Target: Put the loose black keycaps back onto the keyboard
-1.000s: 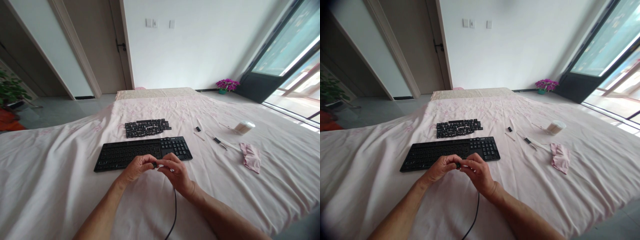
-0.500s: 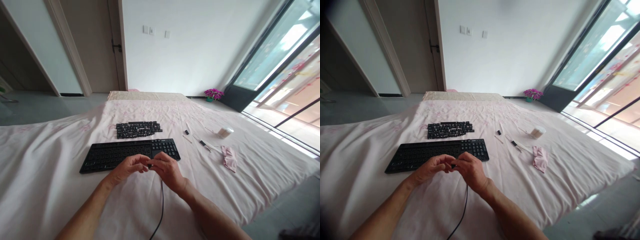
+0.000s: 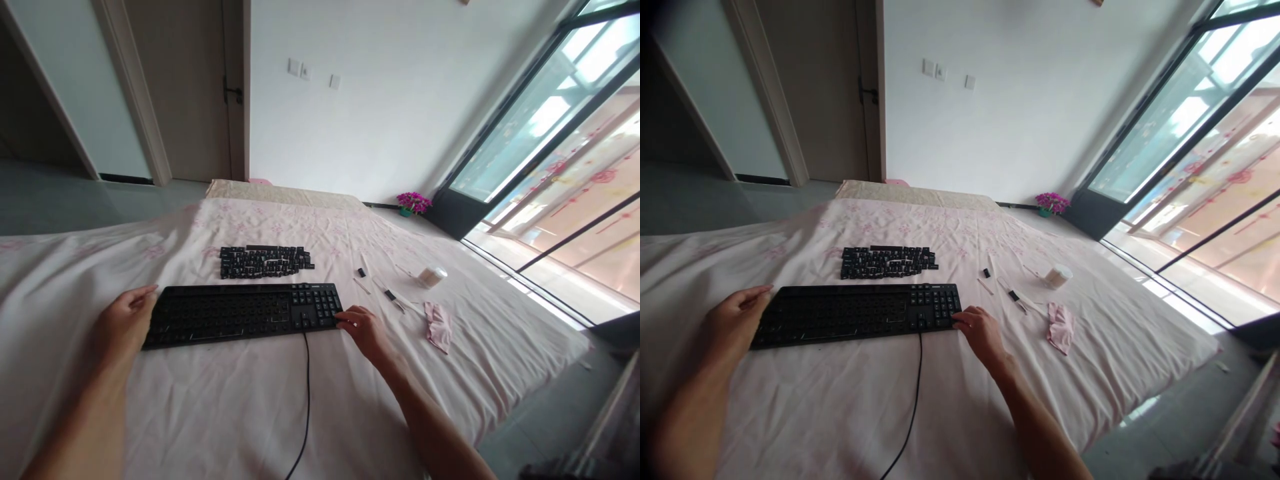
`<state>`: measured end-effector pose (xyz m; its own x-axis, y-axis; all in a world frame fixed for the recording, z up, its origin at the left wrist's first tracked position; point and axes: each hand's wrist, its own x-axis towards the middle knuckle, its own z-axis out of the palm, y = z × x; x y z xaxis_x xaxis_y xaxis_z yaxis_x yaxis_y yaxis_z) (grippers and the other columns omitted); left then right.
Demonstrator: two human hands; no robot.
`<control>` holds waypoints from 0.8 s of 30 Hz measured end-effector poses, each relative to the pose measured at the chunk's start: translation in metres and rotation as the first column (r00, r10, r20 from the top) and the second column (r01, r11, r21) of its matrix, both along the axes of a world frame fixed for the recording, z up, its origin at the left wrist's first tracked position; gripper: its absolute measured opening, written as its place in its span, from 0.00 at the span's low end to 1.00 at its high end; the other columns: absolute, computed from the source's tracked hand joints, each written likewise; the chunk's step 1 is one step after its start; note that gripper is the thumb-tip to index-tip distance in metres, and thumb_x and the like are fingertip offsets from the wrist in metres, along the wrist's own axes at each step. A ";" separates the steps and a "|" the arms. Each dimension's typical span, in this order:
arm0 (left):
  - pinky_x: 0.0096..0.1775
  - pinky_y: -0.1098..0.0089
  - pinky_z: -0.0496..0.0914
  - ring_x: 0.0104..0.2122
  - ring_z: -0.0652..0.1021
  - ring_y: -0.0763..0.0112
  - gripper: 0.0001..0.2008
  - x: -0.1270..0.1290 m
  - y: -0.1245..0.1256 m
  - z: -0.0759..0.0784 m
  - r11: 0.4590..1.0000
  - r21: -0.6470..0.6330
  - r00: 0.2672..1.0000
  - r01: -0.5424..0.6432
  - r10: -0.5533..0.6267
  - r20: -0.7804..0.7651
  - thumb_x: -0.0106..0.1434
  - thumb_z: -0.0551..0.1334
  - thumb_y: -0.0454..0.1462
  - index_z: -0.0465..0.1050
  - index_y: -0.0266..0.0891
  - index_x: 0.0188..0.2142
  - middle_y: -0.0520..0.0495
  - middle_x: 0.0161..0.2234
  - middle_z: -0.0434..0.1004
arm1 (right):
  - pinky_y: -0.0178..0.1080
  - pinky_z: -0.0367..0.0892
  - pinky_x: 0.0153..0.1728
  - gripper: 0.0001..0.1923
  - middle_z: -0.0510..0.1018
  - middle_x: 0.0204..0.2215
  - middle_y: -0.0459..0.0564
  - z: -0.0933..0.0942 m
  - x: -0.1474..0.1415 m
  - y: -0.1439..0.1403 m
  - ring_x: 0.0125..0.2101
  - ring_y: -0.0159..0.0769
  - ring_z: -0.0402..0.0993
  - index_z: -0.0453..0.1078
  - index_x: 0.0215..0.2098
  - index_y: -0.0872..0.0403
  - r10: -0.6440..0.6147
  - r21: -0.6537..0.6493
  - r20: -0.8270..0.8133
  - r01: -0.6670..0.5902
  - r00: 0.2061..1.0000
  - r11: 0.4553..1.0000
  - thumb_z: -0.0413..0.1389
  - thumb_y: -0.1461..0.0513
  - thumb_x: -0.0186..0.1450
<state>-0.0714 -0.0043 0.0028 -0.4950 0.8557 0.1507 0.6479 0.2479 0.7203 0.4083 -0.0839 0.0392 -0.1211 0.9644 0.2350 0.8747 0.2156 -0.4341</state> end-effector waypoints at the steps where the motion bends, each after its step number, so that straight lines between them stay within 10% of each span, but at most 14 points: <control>1: 0.31 0.73 0.66 0.34 0.78 0.65 0.21 -0.003 0.001 -0.002 0.999 -0.036 0.999 0.001 0.000 0.036 0.59 0.58 0.47 0.75 0.42 0.49 0.48 0.37 0.81 | 0.38 0.65 0.40 0.10 0.79 0.35 0.48 0.001 -0.001 0.000 0.37 0.38 0.73 0.79 0.41 0.46 0.010 0.000 0.014 -0.010 1.000 1.000 0.56 0.58 0.64; 24: 0.33 0.71 0.65 0.31 0.74 0.66 0.20 -0.002 0.007 -0.001 0.984 -0.170 0.997 0.059 -0.066 -0.035 0.56 0.61 0.46 0.77 0.48 0.48 0.51 0.39 0.80 | 0.35 0.60 0.32 0.12 0.78 0.30 0.48 0.018 -0.012 0.003 0.33 0.36 0.72 0.78 0.37 0.47 0.082 -0.054 0.214 -0.072 0.973 0.996 0.52 0.61 0.67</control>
